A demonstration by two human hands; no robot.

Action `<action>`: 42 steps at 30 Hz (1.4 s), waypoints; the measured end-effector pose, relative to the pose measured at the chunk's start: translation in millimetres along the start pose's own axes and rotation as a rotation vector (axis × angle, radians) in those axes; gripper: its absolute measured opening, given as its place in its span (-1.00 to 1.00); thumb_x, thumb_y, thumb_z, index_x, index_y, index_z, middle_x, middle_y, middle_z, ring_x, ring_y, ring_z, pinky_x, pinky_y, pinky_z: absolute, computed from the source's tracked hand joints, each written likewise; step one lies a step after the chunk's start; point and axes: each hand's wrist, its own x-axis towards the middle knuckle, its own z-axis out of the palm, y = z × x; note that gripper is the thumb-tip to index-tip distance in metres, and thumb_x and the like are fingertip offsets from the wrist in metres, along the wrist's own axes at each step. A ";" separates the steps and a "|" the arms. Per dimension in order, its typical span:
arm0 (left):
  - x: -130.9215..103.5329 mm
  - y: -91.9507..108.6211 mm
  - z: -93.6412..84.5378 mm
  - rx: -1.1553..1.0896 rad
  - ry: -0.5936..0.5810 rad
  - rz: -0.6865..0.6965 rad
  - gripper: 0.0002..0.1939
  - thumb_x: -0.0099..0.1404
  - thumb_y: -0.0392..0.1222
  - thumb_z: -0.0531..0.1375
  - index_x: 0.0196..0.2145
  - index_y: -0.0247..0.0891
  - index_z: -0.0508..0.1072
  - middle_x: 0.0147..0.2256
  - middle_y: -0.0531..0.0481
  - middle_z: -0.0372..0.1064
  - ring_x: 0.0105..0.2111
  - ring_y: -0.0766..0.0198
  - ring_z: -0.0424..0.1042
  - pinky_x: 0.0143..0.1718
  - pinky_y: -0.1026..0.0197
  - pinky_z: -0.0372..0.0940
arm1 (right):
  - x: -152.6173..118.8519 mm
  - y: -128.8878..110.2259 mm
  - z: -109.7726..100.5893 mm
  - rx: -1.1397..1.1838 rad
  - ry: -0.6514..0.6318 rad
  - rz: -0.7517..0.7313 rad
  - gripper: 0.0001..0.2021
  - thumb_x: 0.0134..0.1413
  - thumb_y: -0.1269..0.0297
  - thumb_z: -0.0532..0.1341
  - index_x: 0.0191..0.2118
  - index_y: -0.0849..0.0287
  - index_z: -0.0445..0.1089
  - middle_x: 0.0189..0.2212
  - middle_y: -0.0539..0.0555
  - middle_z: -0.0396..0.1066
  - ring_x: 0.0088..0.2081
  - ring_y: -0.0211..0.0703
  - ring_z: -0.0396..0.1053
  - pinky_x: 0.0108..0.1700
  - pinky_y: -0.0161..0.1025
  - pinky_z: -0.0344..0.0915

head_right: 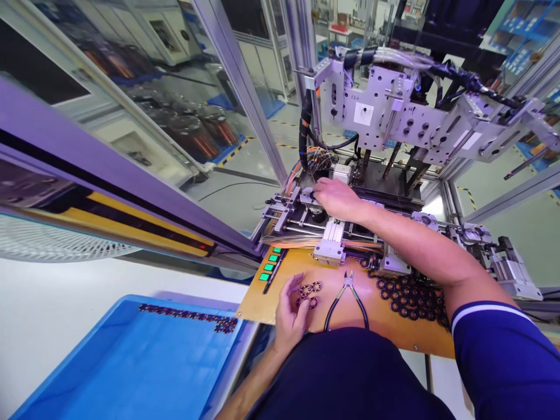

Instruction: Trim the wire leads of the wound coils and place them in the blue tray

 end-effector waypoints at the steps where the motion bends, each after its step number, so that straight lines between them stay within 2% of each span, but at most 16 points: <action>1: -0.1 -0.4 0.3 -0.001 0.001 0.003 -0.37 0.33 -0.06 0.16 0.28 -0.25 0.10 0.17 -0.31 0.29 0.16 0.00 0.34 0.17 -0.08 0.26 | -4.5 0.2 3.1 -0.005 0.004 0.001 -0.65 0.11 0.64 0.03 -0.07 0.38 0.46 0.06 0.28 0.38 0.15 0.10 0.25 0.02 -0.04 0.28; 6: 2.3 0.0 2.2 0.014 0.016 0.034 -0.38 0.30 -0.05 0.18 0.25 -0.27 0.15 0.15 -0.31 0.33 0.15 0.00 0.35 0.16 -0.08 0.28 | -11.0 -0.4 15.1 -0.028 0.040 0.015 -0.59 0.08 0.66 0.03 0.00 0.36 0.43 0.13 0.27 0.35 0.21 0.11 0.21 0.07 0.02 0.31; 9: 4.7 2.1 2.8 0.027 0.035 0.052 -0.41 0.32 -0.05 0.17 0.23 -0.27 0.17 0.11 -0.31 0.36 0.11 0.01 0.39 0.11 -0.06 0.32 | -11.9 -6.4 10.0 -0.027 0.080 0.028 -0.61 0.07 0.66 0.07 0.00 0.38 0.43 0.11 0.29 0.36 0.19 0.12 0.25 0.08 0.02 0.34; 11: 5.1 2.9 2.9 0.033 0.040 0.054 -0.41 0.32 -0.05 0.17 0.23 -0.27 0.17 0.09 -0.31 0.38 0.09 0.02 0.41 0.09 -0.06 0.34 | -24.6 -16.3 2.1 -0.020 0.137 0.054 -0.58 0.09 0.66 0.06 0.08 0.42 0.36 0.18 0.31 0.28 0.22 0.11 0.21 0.15 0.05 0.30; 14: 3.5 1.3 3.1 0.037 0.026 0.042 -0.40 0.32 -0.06 0.17 0.24 -0.26 0.13 0.09 -0.31 0.37 0.09 0.04 0.41 0.10 -0.04 0.33 | -73.7 -41.6 -5.9 0.010 0.344 0.047 -0.57 0.21 0.60 -0.01 0.18 0.41 0.26 0.24 0.31 0.19 0.27 0.06 0.12 0.23 0.08 0.21; 17: 2.0 -1.8 3.9 0.051 0.014 0.030 -0.40 0.33 -0.07 0.16 0.25 -0.26 0.11 0.11 -0.31 0.35 0.12 0.06 0.38 0.11 -0.01 0.32 | -149.9 -77.0 4.5 0.078 0.567 0.054 -0.66 0.28 0.51 0.02 0.11 0.30 0.34 0.13 0.23 0.34 0.21 -0.02 0.21 0.21 0.04 0.25; 19: 2.0 -2.3 4.5 0.071 0.013 0.031 -0.40 0.32 -0.07 0.17 0.25 -0.26 0.12 0.10 -0.31 0.35 0.11 0.06 0.39 0.08 0.01 0.33 | -201.9 -99.8 25.7 0.149 0.656 0.185 -0.75 0.27 0.44 0.11 0.01 0.20 0.40 -0.03 0.17 0.45 0.05 -0.06 0.35 0.11 -0.01 0.36; 21: 2.4 -0.4 4.8 0.096 0.021 0.045 -0.40 0.30 -0.07 0.20 0.23 -0.26 0.16 0.09 -0.30 0.36 0.08 0.06 0.40 0.07 0.02 0.33 | -245.2 -115.1 54.9 0.188 0.660 0.388 -0.81 0.26 0.42 0.14 -0.07 0.19 0.44 -0.21 0.14 0.49 -0.13 -0.09 0.42 -0.04 -0.07 0.44; 24: 1.7 7.9 3.1 0.145 0.064 0.092 -0.40 0.26 -0.09 0.24 0.20 -0.28 0.22 0.11 -0.30 0.34 0.12 0.03 0.36 0.15 -0.04 0.24 | -283.8 -121.5 98.6 0.195 0.601 0.537 -0.84 0.24 0.44 0.15 -0.15 0.23 0.47 -0.25 0.20 0.47 -0.18 -0.02 0.42 -0.10 0.00 0.44; 28: -1.7 29.1 -3.2 0.195 0.117 0.177 -0.38 0.23 -0.12 0.25 0.20 -0.30 0.22 0.17 -0.30 0.26 0.21 -0.02 0.21 0.26 -0.14 0.06 | -291.7 -120.0 134.5 0.233 0.528 0.642 -0.85 0.18 0.43 0.20 -0.19 0.23 0.52 0.02 0.30 0.38 0.07 0.17 0.31 0.06 0.16 0.34; 31: -3.7 52.8 -3.5 0.186 0.031 0.213 -0.46 0.26 -0.12 0.22 0.16 -0.28 0.27 0.13 -0.26 0.31 0.17 0.00 0.27 0.22 -0.15 0.12 | -284.0 -123.4 139.4 0.286 0.537 0.690 -0.79 0.21 0.47 0.13 -0.20 0.23 0.53 0.07 0.33 0.34 0.15 0.23 0.24 0.11 0.26 0.27; 34: -5.1 81.2 5.5 0.139 -0.223 0.187 -0.66 0.29 -0.10 0.19 0.00 -0.22 0.46 -0.05 -0.17 0.48 -0.01 0.05 0.45 0.08 -0.06 0.33 | -274.8 -136.4 124.2 0.376 0.578 0.652 -0.77 0.24 0.42 0.11 -0.24 0.15 0.53 0.04 0.28 0.38 0.13 0.17 0.28 0.11 0.23 0.30; 37: -6.7 107.1 17.3 0.048 -0.481 0.133 -0.67 0.33 -0.03 0.15 -0.06 -0.20 0.54 -0.25 -0.10 0.58 -0.26 0.13 0.56 -0.18 0.07 0.49 | -264.8 -158.0 94.9 0.512 0.624 0.551 -0.84 0.24 0.32 0.17 -0.24 0.05 0.53 0.05 0.19 0.37 0.09 0.05 0.34 0.05 0.07 0.42; 40: -7.9 123.5 21.3 -0.028 -0.561 0.085 -0.63 0.37 0.01 0.10 -0.06 -0.25 0.55 -0.37 -0.06 0.59 -0.43 0.20 0.56 -0.35 0.16 0.50 | -254.3 -176.7 67.6 0.775 0.737 0.478 -0.87 0.21 0.32 0.23 -0.20 -0.03 0.52 0.07 0.15 0.36 0.03 0.01 0.39 -0.04 0.01 0.47; 42: -8.1 128.7 18.9 -0.040 -0.538 0.070 -0.64 0.35 0.02 0.14 -0.08 -0.25 0.55 -0.32 -0.08 0.60 -0.39 0.18 0.57 -0.32 0.14 0.50 | -247.4 -183.0 57.2 0.963 0.771 0.450 -0.85 0.19 0.32 0.25 -0.16 -0.06 0.52 0.07 0.15 0.36 0.01 0.01 0.41 -0.02 0.01 0.45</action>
